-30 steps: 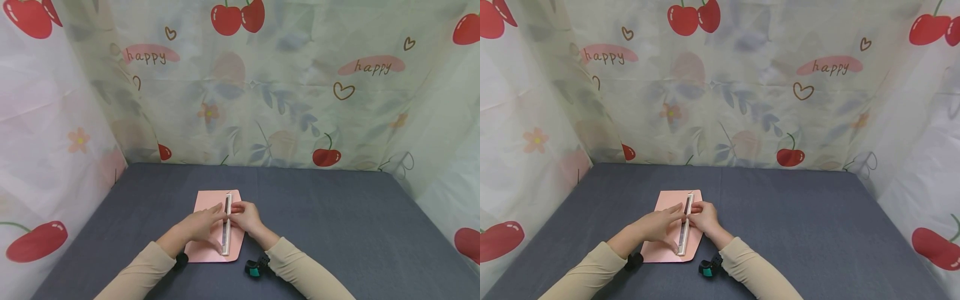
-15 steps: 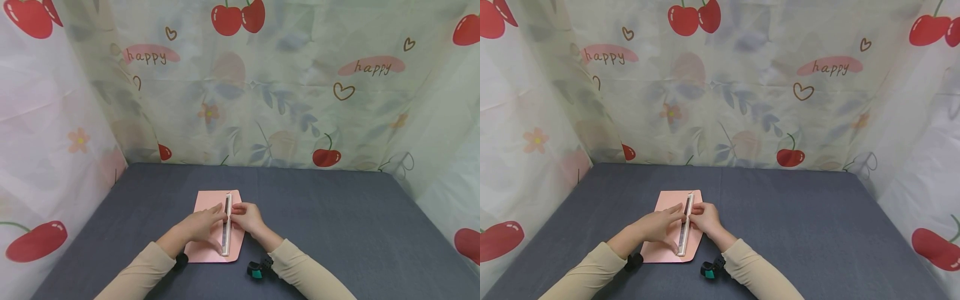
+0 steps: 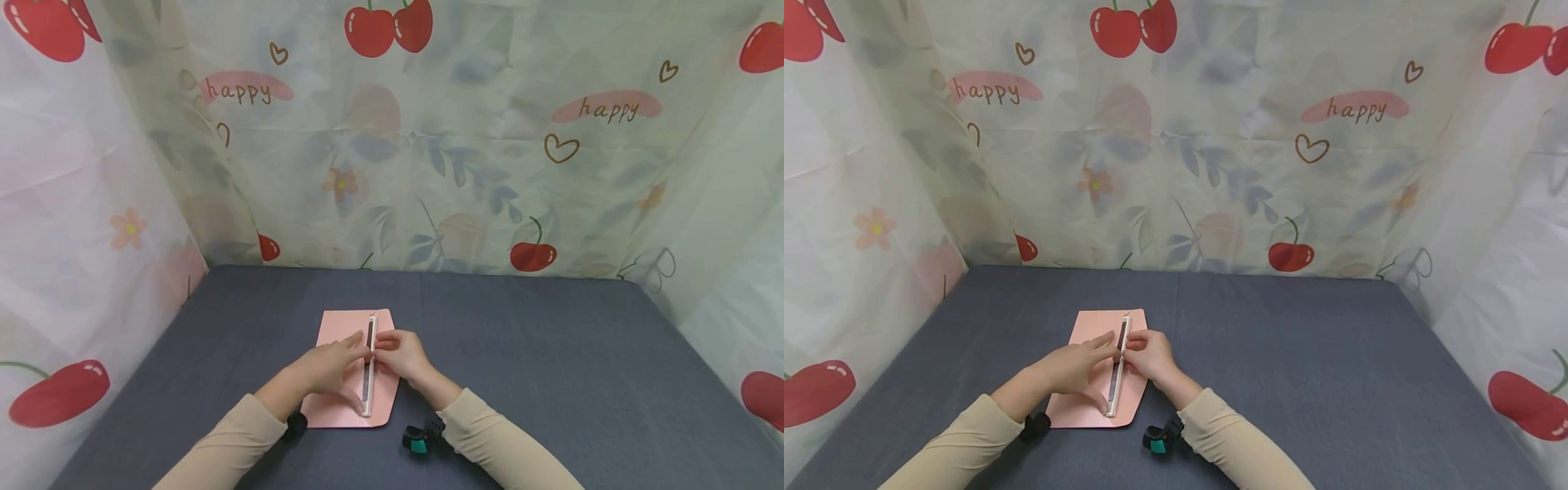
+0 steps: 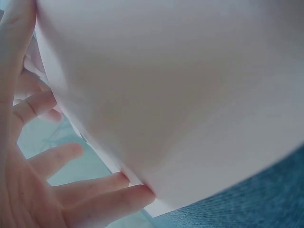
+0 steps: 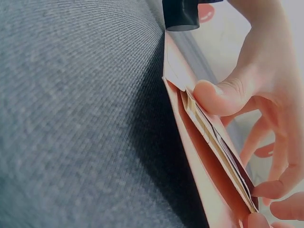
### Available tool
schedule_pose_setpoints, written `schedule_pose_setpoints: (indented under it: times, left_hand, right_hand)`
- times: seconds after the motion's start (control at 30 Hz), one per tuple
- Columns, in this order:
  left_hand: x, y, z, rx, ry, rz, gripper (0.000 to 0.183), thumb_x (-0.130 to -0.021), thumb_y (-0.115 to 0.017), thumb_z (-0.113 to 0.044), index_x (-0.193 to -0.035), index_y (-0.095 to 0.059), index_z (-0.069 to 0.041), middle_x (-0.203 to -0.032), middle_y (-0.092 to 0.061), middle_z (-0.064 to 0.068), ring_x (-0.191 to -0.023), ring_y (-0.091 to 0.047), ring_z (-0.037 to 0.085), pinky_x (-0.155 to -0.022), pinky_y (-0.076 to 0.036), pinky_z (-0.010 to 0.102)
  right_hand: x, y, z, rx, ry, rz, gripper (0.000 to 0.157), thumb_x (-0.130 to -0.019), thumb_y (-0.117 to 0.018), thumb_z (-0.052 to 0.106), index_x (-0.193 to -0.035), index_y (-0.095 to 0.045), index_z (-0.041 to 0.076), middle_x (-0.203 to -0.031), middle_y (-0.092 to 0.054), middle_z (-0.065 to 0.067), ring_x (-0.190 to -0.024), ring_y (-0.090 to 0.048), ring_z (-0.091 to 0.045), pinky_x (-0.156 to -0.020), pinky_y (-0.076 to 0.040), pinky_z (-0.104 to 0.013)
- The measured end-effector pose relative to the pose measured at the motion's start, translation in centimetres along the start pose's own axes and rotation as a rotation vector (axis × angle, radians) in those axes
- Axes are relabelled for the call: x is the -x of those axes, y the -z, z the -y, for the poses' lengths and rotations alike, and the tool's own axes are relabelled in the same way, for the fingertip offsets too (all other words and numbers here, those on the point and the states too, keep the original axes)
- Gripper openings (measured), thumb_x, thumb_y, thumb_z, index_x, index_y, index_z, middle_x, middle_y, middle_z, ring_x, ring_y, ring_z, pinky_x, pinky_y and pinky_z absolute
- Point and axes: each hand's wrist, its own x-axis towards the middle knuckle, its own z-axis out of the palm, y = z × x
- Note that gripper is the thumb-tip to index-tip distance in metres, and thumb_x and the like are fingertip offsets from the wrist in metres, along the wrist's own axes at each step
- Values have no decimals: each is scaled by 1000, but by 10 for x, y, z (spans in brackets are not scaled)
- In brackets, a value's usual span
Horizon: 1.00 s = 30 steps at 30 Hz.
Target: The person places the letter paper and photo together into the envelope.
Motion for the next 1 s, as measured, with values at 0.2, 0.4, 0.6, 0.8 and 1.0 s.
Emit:
schedule_pose_setpoints:
  times: [0.2, 0.4, 0.6, 0.8, 1.0]
  left_hand:
    - [0, 1, -2, 5, 15, 11, 96, -55, -74, -67, -135, -44, -24, -156, -22, 14, -129, -41, 45, -98, -41, 55]
    - [1, 1, -1, -1, 9, 9, 97, -56, -74, -67, -137, -43, -23, -156, -21, 14, -130, -41, 44, -99, -40, 54]
    - [1, 2, -3, 4, 19, 15, 99, -55, -74, -67, -138, -43, -22, -156, -22, 13, -130, -41, 44, -99, -40, 54]
    - [1, 2, -3, 4, 24, 23, 99, -56, -74, -66, -139, -42, -21, -155, -22, 13, -132, -39, 43, -101, -38, 55]
    - [0, 1, -3, 13, 23, 23, 99, -55, -76, -65, -138, -43, -21, -155, -23, 14, -132, -39, 43, -101, -37, 56]
  right_hand:
    - [0, -1, 0, -9, 0, 9, 33, -82, -63, -1, -114, -59, -7, -107, -66, -24, -85, -68, -20, -66, -56, -30]
    - [0, -2, 2, -17, -11, 18, 33, -82, -60, -3, -114, -59, -7, -106, -67, -23, -84, -67, -18, -66, -56, -29]
    - [0, -2, 1, -35, -23, 22, 37, -81, -59, -6, -118, -56, -8, -106, -67, -24, -81, -66, -16, -65, -56, -28]
    - [-1, -3, 0, -57, -27, 24, 42, -80, -57, -8, -122, -51, -8, -107, -67, -24, -81, -67, -16, -64, -55, -27]
    - [-3, -3, -1, -90, -43, 28, 44, -81, -58, -8, -124, -48, -7, -108, -66, -25, -82, -68, -16, -66, -55, -28]
